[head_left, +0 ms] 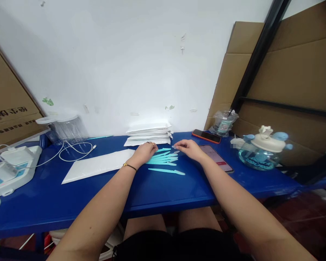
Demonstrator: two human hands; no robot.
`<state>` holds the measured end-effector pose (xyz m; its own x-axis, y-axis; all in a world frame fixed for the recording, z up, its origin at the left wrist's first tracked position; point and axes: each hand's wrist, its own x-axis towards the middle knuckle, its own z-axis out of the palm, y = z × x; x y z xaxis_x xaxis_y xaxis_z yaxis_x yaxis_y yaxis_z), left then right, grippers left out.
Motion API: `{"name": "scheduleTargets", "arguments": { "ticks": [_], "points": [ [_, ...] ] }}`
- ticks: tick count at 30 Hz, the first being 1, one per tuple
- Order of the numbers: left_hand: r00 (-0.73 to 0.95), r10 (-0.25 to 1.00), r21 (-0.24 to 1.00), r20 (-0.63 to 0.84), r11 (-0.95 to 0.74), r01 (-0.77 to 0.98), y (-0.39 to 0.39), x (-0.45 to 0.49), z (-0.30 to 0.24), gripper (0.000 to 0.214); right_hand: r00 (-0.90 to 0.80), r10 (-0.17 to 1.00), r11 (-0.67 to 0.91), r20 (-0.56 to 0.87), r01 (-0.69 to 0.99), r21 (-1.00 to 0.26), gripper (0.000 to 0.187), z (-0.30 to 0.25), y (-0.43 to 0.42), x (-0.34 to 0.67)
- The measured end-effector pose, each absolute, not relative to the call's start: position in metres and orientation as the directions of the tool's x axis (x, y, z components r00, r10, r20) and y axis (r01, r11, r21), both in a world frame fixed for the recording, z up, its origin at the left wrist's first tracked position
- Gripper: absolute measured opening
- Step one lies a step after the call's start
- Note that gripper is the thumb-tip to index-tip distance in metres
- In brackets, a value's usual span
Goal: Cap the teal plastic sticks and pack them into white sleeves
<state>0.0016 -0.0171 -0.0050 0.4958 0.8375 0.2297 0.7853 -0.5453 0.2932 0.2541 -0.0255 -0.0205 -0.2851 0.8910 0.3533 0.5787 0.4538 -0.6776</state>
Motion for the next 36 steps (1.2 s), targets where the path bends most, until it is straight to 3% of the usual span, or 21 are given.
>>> {"name": "scheduleTargets", "arguments": {
  "ticks": [6, 15, 20, 25, 29, 36],
  "points": [
    [0.517, 0.807, 0.241, 0.286, -0.583, 0.776, -0.018, 0.004, -0.005, 0.026, -0.321, 0.88, 0.474, 0.351, 0.541, -0.694, 0.026, -0.024, -0.023, 0.25],
    [0.566, 0.779, 0.267, 0.271, -0.625, 0.733, -0.023, 0.011, -0.002, 0.026, -0.401, 0.835, 0.548, 0.377, 0.548, -0.632, 0.024, -0.018, -0.031, 0.237],
    [0.436, 0.875, 0.195, 0.213, -0.475, 0.858, -0.015, -0.002, -0.005, 0.024, -0.406, 0.803, 0.588, 0.437, 0.661, -0.467, 0.019, -0.02, -0.025, 0.25],
    [0.445, 0.863, 0.156, 0.239, -0.486, 0.86, -0.011, -0.01, -0.008, 0.026, -0.519, 0.788, 0.609, 0.331, 0.735, -0.299, 0.015, -0.027, -0.019, 0.257],
    [0.565, 0.8, 0.149, 0.201, -0.595, 0.79, -0.013, -0.002, -0.009, 0.021, -0.491, 0.807, 0.575, 0.327, 0.778, -0.253, 0.016, -0.029, -0.017, 0.253],
    [0.569, 0.801, 0.212, 0.186, -0.598, 0.773, -0.011, -0.002, -0.01, 0.021, -0.468, 0.823, 0.554, 0.321, 0.787, -0.273, 0.019, -0.027, -0.018, 0.261]
  ]
}}
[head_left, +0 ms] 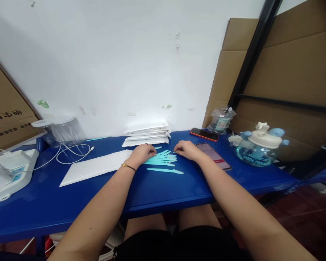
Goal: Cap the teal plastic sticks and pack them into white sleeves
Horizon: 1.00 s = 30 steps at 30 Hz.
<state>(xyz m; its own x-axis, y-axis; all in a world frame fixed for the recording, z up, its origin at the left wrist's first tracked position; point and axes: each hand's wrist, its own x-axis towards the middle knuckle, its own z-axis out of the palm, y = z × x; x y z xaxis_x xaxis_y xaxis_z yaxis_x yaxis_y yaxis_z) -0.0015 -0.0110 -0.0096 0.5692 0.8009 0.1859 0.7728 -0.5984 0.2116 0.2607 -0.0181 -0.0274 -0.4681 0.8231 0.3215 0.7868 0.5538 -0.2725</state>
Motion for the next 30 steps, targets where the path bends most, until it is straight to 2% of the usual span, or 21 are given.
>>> {"name": "scheduleTargets", "arguments": {
  "ticks": [10, 17, 25, 27, 30],
  "points": [
    [0.542, 0.808, 0.114, 0.229, -0.576, 0.81, -0.004, 0.005, -0.017, 0.023, -0.313, 0.879, 0.446, 0.358, 0.804, -0.392, 0.021, -0.034, -0.008, 0.254],
    [0.567, 0.792, 0.152, 0.226, -0.604, 0.782, -0.001, 0.008, -0.021, 0.023, -0.36, 0.836, 0.524, 0.415, 0.749, -0.406, 0.021, -0.039, -0.005, 0.248],
    [0.608, 0.754, 0.167, 0.249, -0.652, 0.74, -0.002, 0.011, -0.021, 0.024, -0.436, 0.813, 0.579, 0.387, 0.678, -0.452, 0.022, -0.034, -0.009, 0.242],
    [0.58, 0.773, 0.191, 0.257, -0.629, 0.754, -0.004, 0.008, -0.017, 0.026, -0.364, 0.823, 0.549, 0.435, 0.706, -0.447, 0.022, -0.029, -0.009, 0.254],
    [0.565, 0.792, 0.272, 0.23, -0.61, 0.744, -0.009, 0.001, -0.01, 0.029, -0.179, 0.854, 0.421, 0.489, 0.79, -0.446, 0.023, -0.021, -0.011, 0.279]
  ]
}}
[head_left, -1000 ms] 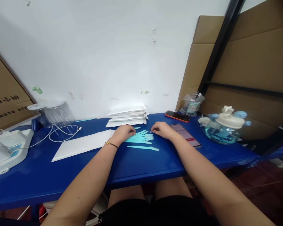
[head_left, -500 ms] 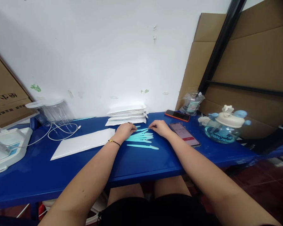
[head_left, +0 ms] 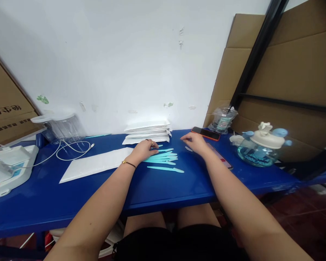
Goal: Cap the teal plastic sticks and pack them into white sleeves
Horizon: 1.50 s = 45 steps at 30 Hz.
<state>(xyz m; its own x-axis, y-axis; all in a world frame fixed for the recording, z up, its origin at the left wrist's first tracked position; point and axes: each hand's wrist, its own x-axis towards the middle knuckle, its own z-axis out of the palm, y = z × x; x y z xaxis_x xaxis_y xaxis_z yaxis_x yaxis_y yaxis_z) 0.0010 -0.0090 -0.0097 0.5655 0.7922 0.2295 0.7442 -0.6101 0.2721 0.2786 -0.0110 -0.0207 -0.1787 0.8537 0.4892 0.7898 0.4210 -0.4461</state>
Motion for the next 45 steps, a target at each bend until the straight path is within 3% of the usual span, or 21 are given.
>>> {"name": "scheduleTargets", "arguments": {
  "ticks": [4, 9, 17, 24, 29, 45],
  "points": [
    [0.623, 0.773, 0.359, 0.118, -0.619, 0.699, -0.015, -0.003, -0.005, 0.024, -0.108, 0.94, 0.254, 0.323, 0.855, -0.452, 0.017, -0.014, -0.019, 0.297],
    [0.582, 0.8, 0.261, 0.15, -0.599, 0.757, -0.013, -0.003, -0.006, 0.019, -0.137, 0.974, 0.201, 0.179, 0.885, -0.419, 0.01, -0.013, -0.025, 0.285],
    [0.566, 0.806, 0.249, 0.176, -0.592, 0.766, -0.011, -0.003, -0.009, 0.028, -0.262, 0.939, 0.341, 0.222, 0.797, -0.499, 0.016, -0.023, -0.019, 0.276],
    [0.553, 0.812, 0.26, 0.187, -0.584, 0.769, -0.008, -0.003, -0.012, 0.022, -0.216, 0.956, 0.286, 0.196, 0.825, -0.486, 0.011, -0.022, -0.021, 0.283],
    [0.533, 0.824, 0.283, 0.195, -0.567, 0.773, -0.006, -0.001, -0.015, 0.02, -0.344, 0.908, 0.418, 0.24, 0.793, -0.444, 0.015, -0.024, -0.019, 0.269],
    [0.528, 0.826, 0.378, 0.195, -0.56, 0.737, 0.0, 0.005, -0.023, 0.018, -0.434, 0.837, 0.546, 0.333, 0.7, -0.461, 0.016, -0.033, -0.019, 0.231]
  ]
}}
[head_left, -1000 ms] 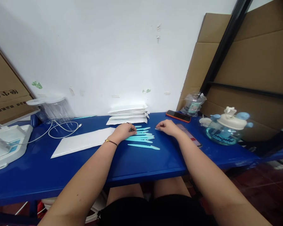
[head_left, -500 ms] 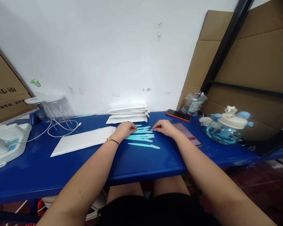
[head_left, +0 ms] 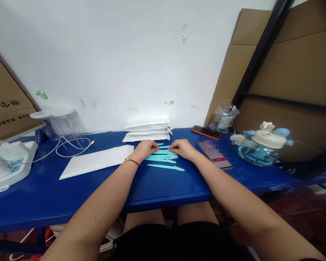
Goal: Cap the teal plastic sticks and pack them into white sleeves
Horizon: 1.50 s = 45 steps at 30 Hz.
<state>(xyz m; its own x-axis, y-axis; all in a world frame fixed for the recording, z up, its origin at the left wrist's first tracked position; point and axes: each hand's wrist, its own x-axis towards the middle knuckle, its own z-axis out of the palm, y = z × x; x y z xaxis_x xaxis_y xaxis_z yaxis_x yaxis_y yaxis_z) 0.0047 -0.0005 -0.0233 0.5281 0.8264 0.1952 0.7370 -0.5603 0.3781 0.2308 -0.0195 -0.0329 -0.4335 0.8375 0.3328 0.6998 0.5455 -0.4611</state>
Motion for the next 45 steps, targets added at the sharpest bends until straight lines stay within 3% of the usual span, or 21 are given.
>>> {"name": "scheduleTargets", "arguments": {
  "ticks": [4, 7, 9, 11, 13, 15, 19, 23, 26, 29, 32, 35, 38, 41, 45],
  "points": [
    [0.538, 0.823, 0.388, 0.182, -0.563, 0.73, -0.003, 0.004, -0.022, 0.018, -0.442, 0.826, 0.563, 0.35, 0.687, -0.46, 0.015, -0.034, -0.021, 0.23],
    [0.523, 0.809, 0.351, 0.269, -0.587, 0.729, -0.005, 0.002, -0.019, 0.025, -0.447, 0.817, 0.576, 0.363, 0.661, -0.481, 0.02, -0.025, -0.028, 0.235],
    [0.466, 0.808, 0.32, 0.361, -0.577, 0.752, -0.007, -0.001, -0.018, 0.037, -0.462, 0.821, 0.571, 0.336, 0.641, -0.513, 0.042, -0.018, -0.036, 0.239],
    [0.432, 0.816, 0.295, 0.385, -0.552, 0.78, -0.009, -0.003, -0.018, 0.053, -0.512, 0.831, 0.539, 0.216, 0.647, -0.539, 0.078, -0.012, -0.046, 0.242],
    [0.458, 0.829, 0.279, 0.322, -0.545, 0.791, -0.012, -0.004, -0.019, 0.065, -0.559, 0.829, 0.487, 0.034, 0.69, -0.536, 0.11, -0.011, -0.055, 0.242],
    [0.508, 0.833, 0.289, 0.218, -0.553, 0.782, -0.017, -0.002, -0.018, 0.07, -0.56, 0.823, 0.442, -0.091, 0.734, -0.516, 0.122, -0.015, -0.062, 0.239],
    [0.655, 0.755, 0.349, 0.037, -0.624, 0.7, -0.03, 0.008, -0.011, 0.076, -0.55, 0.835, 0.47, -0.008, 0.721, -0.509, 0.11, -0.024, -0.069, 0.235],
    [0.75, 0.661, 0.345, -0.032, -0.697, 0.629, -0.045, 0.023, -0.004, 0.07, -0.587, 0.793, 0.589, 0.162, 0.669, -0.453, 0.069, -0.027, -0.073, 0.237],
    [0.708, 0.706, 0.259, 0.011, -0.686, 0.68, -0.06, 0.03, -0.005, 0.049, -0.625, 0.736, 0.677, 0.262, 0.665, -0.316, 0.041, -0.026, -0.083, 0.233],
    [0.688, 0.725, 0.122, 0.042, -0.687, 0.716, -0.077, 0.034, -0.005, 0.032, -0.629, 0.715, 0.684, 0.306, 0.72, -0.118, 0.028, -0.023, -0.097, 0.223],
    [0.668, 0.744, 0.039, 0.021, -0.668, 0.743, -0.091, 0.037, -0.002, 0.025, -0.637, 0.717, 0.663, 0.284, 0.748, 0.002, 0.023, -0.02, -0.109, 0.212],
    [0.652, 0.758, 0.06, -0.011, -0.65, 0.757, -0.096, 0.037, -0.001, 0.02, -0.653, 0.739, 0.659, 0.165, 0.752, 0.022, 0.019, -0.014, -0.114, 0.205],
    [0.666, 0.744, 0.07, 0.06, -0.668, 0.741, -0.099, 0.033, -0.007, 0.02, -0.646, 0.762, 0.646, 0.027, 0.763, 0.028, 0.023, -0.002, -0.117, 0.201],
    [0.628, 0.762, 0.16, 0.157, -0.648, 0.745, -0.103, 0.031, -0.014, 0.025, -0.611, 0.784, 0.62, -0.111, 0.78, 0.087, 0.03, 0.027, -0.118, 0.196],
    [0.453, 0.821, 0.523, 0.349, -0.571, 0.633, -0.107, 0.042, -0.009, 0.027, -0.575, 0.801, 0.598, -0.17, 0.785, 0.164, 0.033, 0.099, -0.116, 0.191]
  ]
}}
